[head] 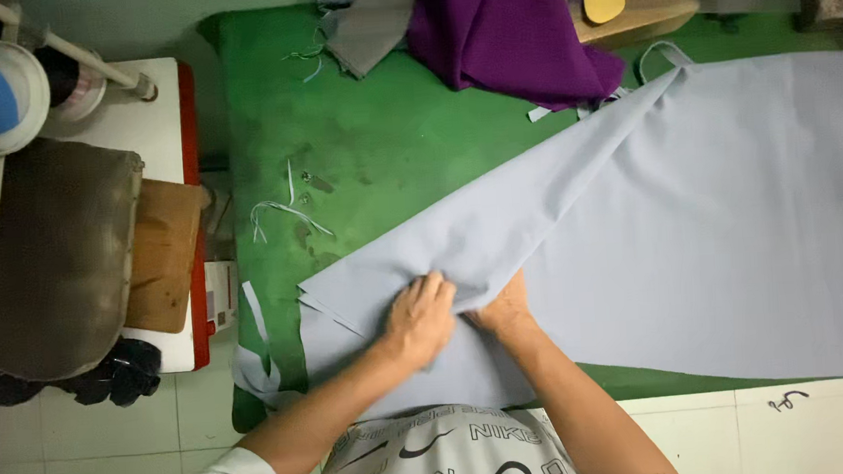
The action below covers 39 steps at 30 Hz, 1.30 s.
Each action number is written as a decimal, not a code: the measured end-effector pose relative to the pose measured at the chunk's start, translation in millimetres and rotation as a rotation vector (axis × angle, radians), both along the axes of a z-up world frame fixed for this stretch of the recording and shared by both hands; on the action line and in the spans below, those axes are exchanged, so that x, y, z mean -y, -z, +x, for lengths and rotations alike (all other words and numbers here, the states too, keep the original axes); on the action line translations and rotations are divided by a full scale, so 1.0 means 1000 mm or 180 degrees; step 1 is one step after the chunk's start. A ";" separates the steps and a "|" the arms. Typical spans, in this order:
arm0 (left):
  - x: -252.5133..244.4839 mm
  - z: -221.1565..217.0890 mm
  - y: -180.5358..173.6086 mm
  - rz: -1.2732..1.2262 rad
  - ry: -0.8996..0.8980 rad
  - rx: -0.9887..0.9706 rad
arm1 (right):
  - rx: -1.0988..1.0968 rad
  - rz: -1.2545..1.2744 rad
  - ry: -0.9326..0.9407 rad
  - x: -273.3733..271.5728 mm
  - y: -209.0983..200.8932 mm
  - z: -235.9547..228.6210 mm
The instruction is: The person uses a yellow chalk-like tool to mark lines on a purple pattern piece placed on a green table. They then remove the pattern and lay out a large piece of light gray fabric, smoothing and folding it in preparation for cutting.
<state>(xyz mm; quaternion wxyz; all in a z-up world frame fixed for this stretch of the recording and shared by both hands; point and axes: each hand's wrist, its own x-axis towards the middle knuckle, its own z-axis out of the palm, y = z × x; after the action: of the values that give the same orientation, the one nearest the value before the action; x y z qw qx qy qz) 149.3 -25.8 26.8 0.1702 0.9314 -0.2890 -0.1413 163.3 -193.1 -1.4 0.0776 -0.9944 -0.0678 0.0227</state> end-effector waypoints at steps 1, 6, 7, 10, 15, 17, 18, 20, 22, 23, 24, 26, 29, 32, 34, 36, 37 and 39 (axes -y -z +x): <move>-0.008 0.007 0.009 -0.0082 0.0007 -0.0108 | -0.0013 0.0029 0.0011 0.001 0.000 -0.002; -0.068 0.137 -0.089 0.0188 -0.1256 -0.0943 | -0.0035 0.0127 0.0001 0.000 -0.010 -0.002; -0.082 0.162 -0.102 -0.0065 -0.1219 -0.0310 | -0.0149 0.0112 -0.0003 -0.001 -0.019 -0.001; -0.107 0.225 -0.098 -0.0249 -0.1333 0.0388 | -0.0297 0.0078 -0.0009 -0.005 -0.030 0.001; -0.101 0.237 -0.041 0.0079 -0.1530 0.1568 | -0.0311 0.0093 0.0036 -0.001 -0.021 0.009; -0.071 0.211 -0.010 -0.0233 -0.1355 0.1162 | 0.0177 0.0278 0.0115 0.006 -0.008 0.014; -0.045 0.177 -0.013 -0.0220 -0.1362 0.1150 | 0.0162 0.0287 0.0107 0.011 -0.003 0.018; 0.005 0.112 -0.020 -0.2033 0.0408 0.1703 | 0.0453 0.0260 0.0172 0.020 0.006 0.027; 0.002 0.092 -0.031 -0.1785 0.0689 0.1473 | 0.0419 0.0246 0.0159 0.027 0.009 0.030; 0.000 0.081 -0.037 -0.1548 0.0973 0.1237 | 0.0390 0.0221 0.0155 0.030 0.011 0.031; -0.015 0.095 -0.042 -0.1533 0.0936 0.1242 | 0.0386 0.0231 0.0117 0.029 0.009 0.029; -0.046 0.121 -0.052 -0.1548 -0.0712 0.1009 | 0.0263 0.0061 0.0266 0.027 0.004 0.026; -0.137 0.177 -0.015 -0.0502 -0.1923 0.1991 | 0.0091 0.0176 0.0376 0.018 0.006 0.027; -0.177 0.195 -0.007 -0.0478 -0.2804 0.1496 | 0.0033 0.0119 0.0122 -0.012 -0.005 0.026; -0.169 0.201 0.005 -0.0366 -0.3066 0.1194 | -0.0125 0.0179 -0.0059 -0.031 -0.007 0.020; -0.162 0.207 0.015 -0.0277 -0.3321 0.0903 | -0.0261 0.0225 -0.0237 -0.041 -0.009 0.016; -0.159 0.209 0.018 -0.0256 -0.3319 0.0982 | -0.0312 0.0182 -0.0238 -0.042 -0.010 0.016; -0.157 0.208 0.022 -0.0230 -0.3342 0.1047 | -0.0376 0.0131 -0.0261 -0.042 -0.011 0.014</move>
<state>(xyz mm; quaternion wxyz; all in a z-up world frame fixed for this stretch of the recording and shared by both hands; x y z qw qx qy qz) 357.3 131.1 4.5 0.2022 0.9538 0.1870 0.1200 177.7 -151.4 9.9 0.1009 -0.9859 -0.1042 0.0831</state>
